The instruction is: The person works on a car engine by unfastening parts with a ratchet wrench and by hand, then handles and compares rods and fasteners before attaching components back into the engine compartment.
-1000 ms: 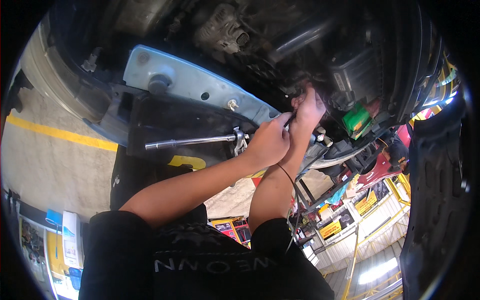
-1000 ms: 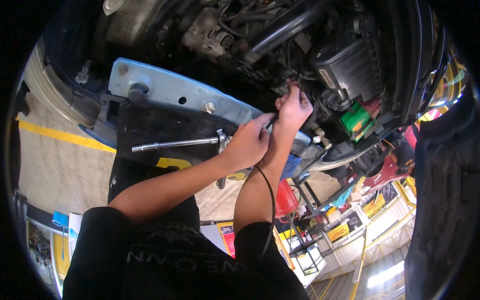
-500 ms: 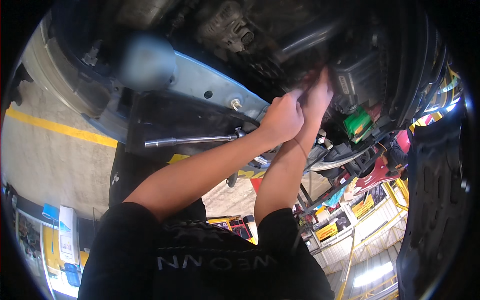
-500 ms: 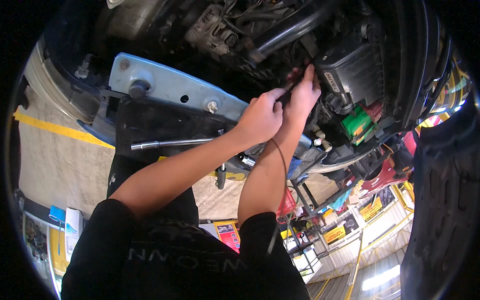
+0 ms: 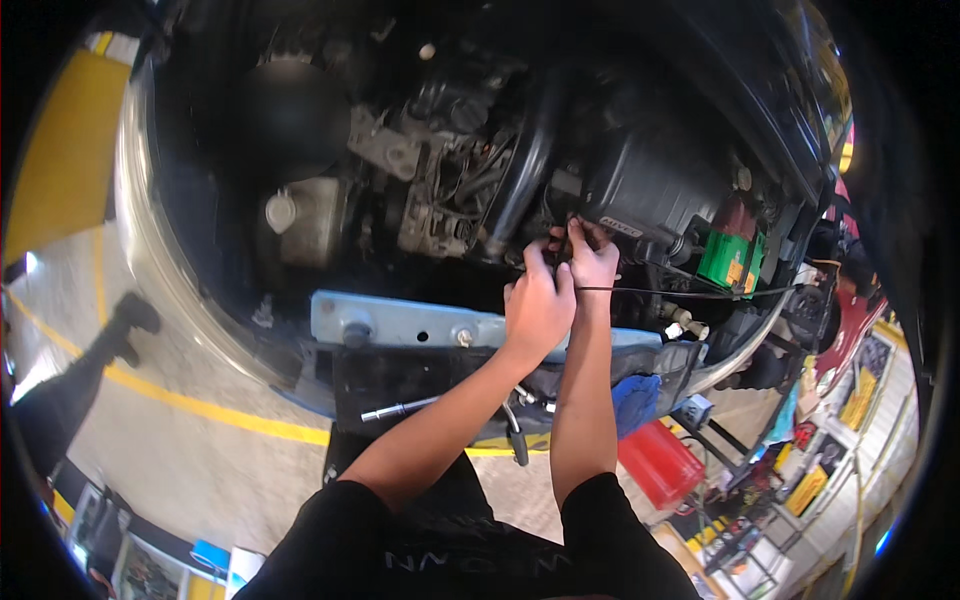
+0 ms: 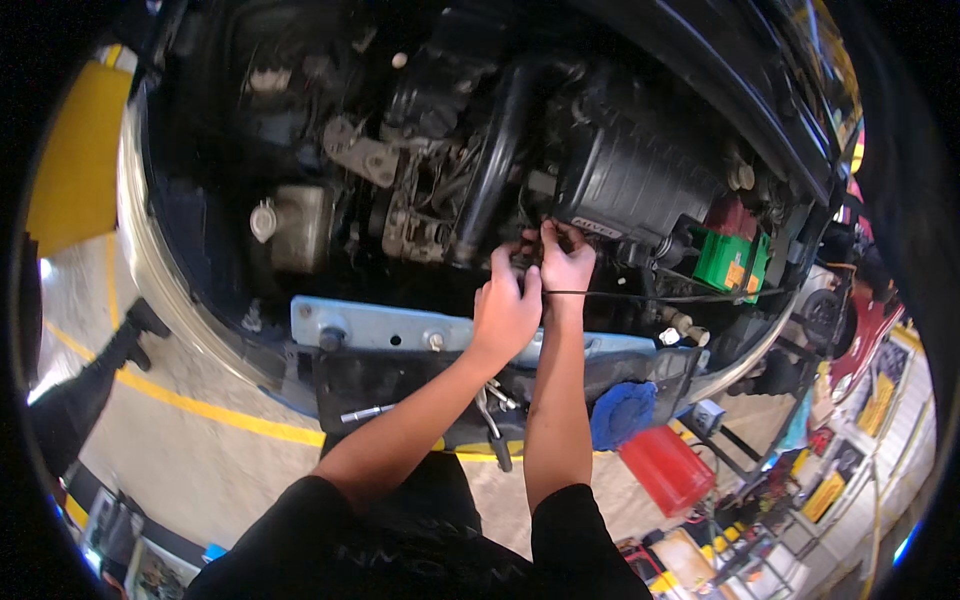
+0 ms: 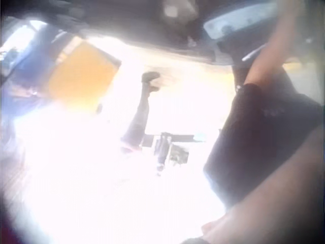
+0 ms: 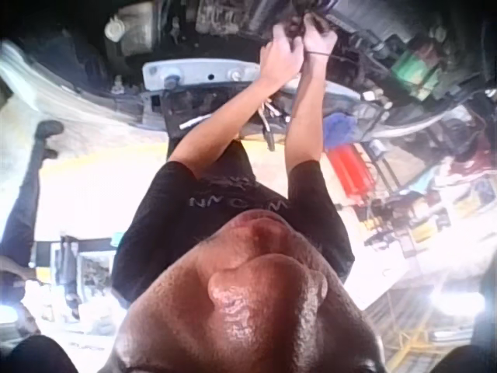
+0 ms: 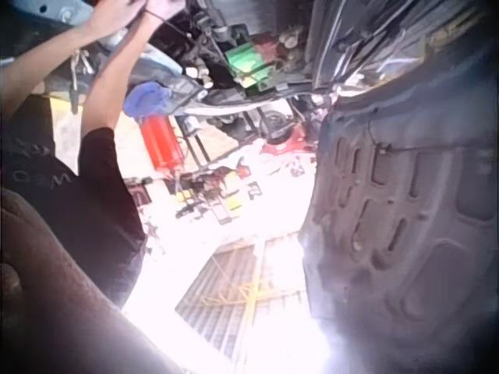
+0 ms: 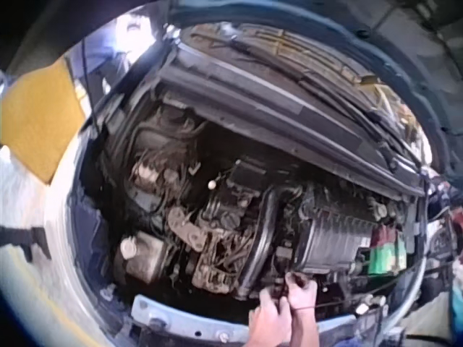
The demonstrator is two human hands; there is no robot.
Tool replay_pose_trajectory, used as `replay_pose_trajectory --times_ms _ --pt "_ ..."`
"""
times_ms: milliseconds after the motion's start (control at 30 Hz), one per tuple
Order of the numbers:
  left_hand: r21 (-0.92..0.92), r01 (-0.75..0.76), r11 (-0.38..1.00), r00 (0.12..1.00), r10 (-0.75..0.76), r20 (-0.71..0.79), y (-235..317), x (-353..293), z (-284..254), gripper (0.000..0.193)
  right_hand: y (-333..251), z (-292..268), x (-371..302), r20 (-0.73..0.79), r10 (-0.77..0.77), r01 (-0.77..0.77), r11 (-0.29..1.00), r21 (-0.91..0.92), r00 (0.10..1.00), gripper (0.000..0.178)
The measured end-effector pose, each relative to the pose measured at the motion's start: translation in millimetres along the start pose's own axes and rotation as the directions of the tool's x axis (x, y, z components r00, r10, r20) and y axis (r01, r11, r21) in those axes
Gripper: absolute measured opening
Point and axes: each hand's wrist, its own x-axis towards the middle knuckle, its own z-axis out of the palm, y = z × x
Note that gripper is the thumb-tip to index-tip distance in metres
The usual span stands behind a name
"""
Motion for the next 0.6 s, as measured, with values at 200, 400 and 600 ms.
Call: replay_pose_trajectory --times_ms 200,400,600 --pt "0.023 -0.289 0.957 0.957 0.289 -0.008 -17 -3 22 0.016 -5 -16 -9 0.196 0.187 -0.225 0.956 0.190 0.963 0.033" --pt "0.182 -0.348 0.920 0.937 0.348 0.036 -1 26 27 0.021 -33 -67 -43 0.445 0.322 -0.498 0.786 0.366 0.836 0.047" --pt "0.360 -0.421 0.832 0.907 0.388 0.164 11 37 26 0.024 -29 -80 -33 0.730 0.278 -0.612 0.755 0.236 0.625 0.044"
